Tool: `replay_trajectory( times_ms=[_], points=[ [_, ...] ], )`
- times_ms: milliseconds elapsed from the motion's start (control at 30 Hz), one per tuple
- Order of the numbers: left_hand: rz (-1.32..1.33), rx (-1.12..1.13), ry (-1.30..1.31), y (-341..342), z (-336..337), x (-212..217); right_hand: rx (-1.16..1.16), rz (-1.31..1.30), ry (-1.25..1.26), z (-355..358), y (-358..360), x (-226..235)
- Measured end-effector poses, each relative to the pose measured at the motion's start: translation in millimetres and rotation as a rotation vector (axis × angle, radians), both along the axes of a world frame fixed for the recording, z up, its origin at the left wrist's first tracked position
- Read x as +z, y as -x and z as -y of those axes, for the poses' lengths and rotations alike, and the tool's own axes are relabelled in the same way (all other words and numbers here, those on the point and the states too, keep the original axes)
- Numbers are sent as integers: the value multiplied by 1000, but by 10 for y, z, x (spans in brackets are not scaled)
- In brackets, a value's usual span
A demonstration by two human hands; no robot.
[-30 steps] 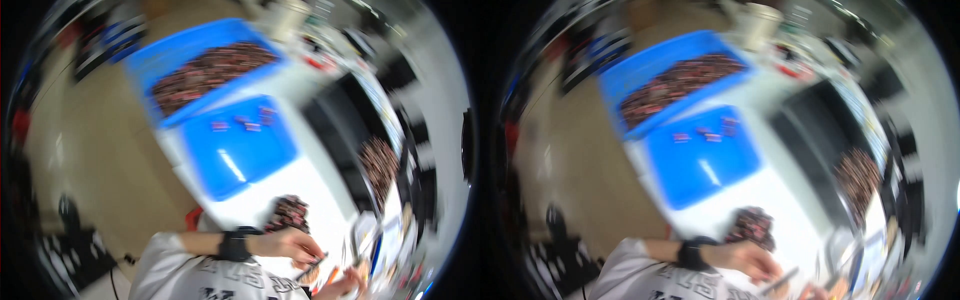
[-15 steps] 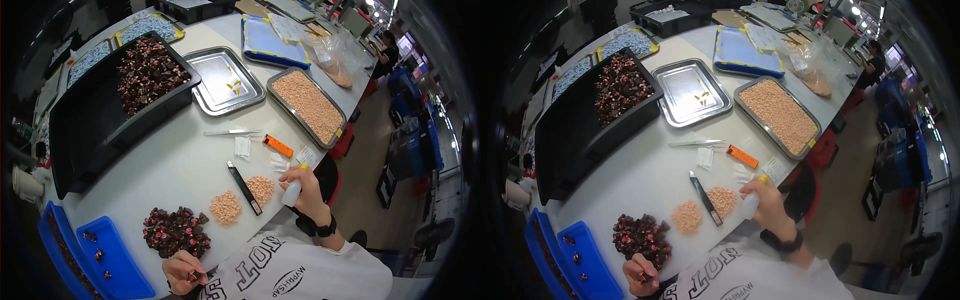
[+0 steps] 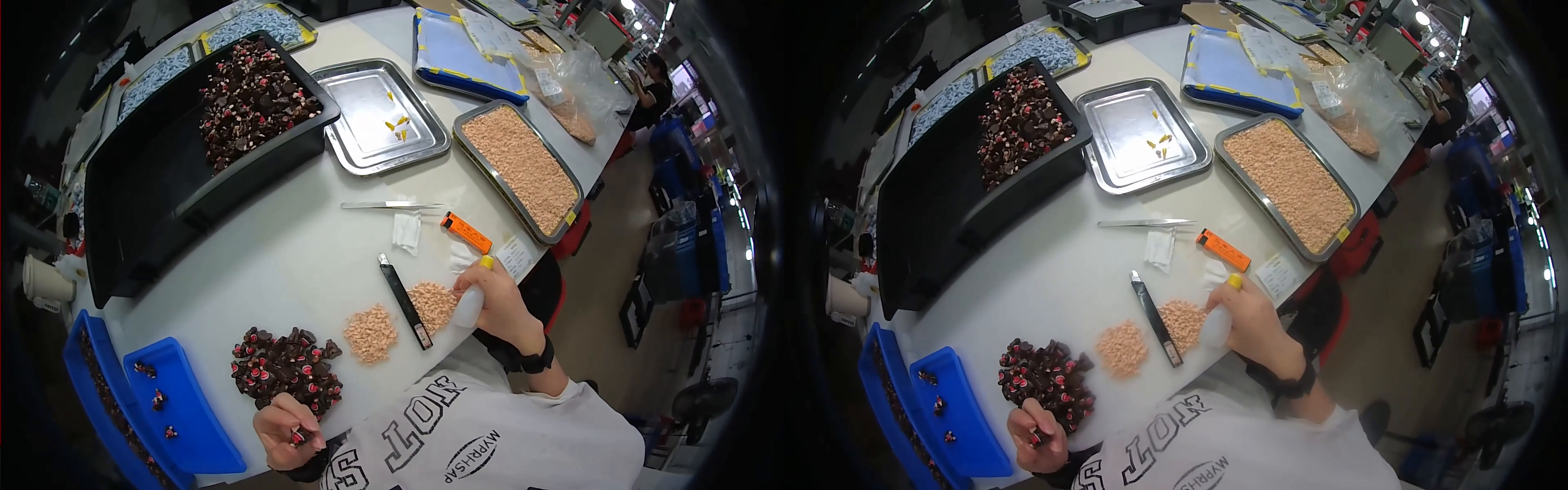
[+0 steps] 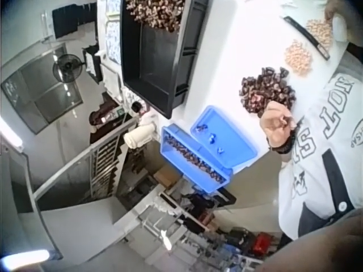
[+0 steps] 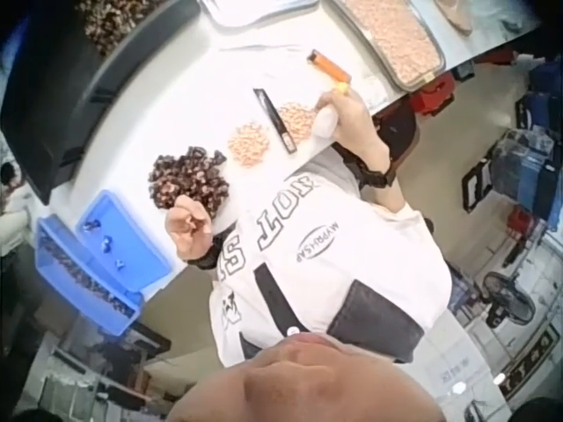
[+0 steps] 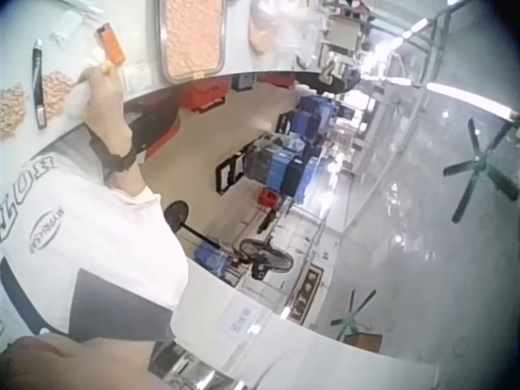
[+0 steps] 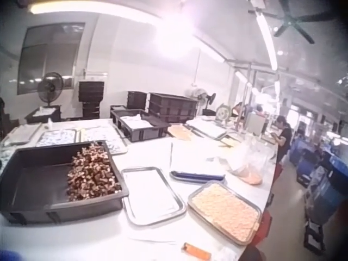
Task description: Applying glue to small bear-shaped figurines and assembling them.
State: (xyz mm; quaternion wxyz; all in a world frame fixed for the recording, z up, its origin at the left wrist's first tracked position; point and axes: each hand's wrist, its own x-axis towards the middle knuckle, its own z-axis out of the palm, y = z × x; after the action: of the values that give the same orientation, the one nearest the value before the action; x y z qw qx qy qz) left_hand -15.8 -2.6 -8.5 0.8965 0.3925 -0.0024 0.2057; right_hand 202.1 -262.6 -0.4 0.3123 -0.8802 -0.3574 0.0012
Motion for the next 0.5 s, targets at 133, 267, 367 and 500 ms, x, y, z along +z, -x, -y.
replay_trajectory(
  times_ms=[133,267,367,500],
  points=[
    [11,-57,40,-3,36,-20,16,19,-103,57,-24,-83],
    [-21,-86,49,-133,201,190,57,85,-29,87,-65,-140],
    [-59,-114,-43,-112,220,198,80,118,-34,30,-81,-57],
    [-90,-271,-186,-116,208,200,76,116,-58,-6,-58,-27]
  ],
)
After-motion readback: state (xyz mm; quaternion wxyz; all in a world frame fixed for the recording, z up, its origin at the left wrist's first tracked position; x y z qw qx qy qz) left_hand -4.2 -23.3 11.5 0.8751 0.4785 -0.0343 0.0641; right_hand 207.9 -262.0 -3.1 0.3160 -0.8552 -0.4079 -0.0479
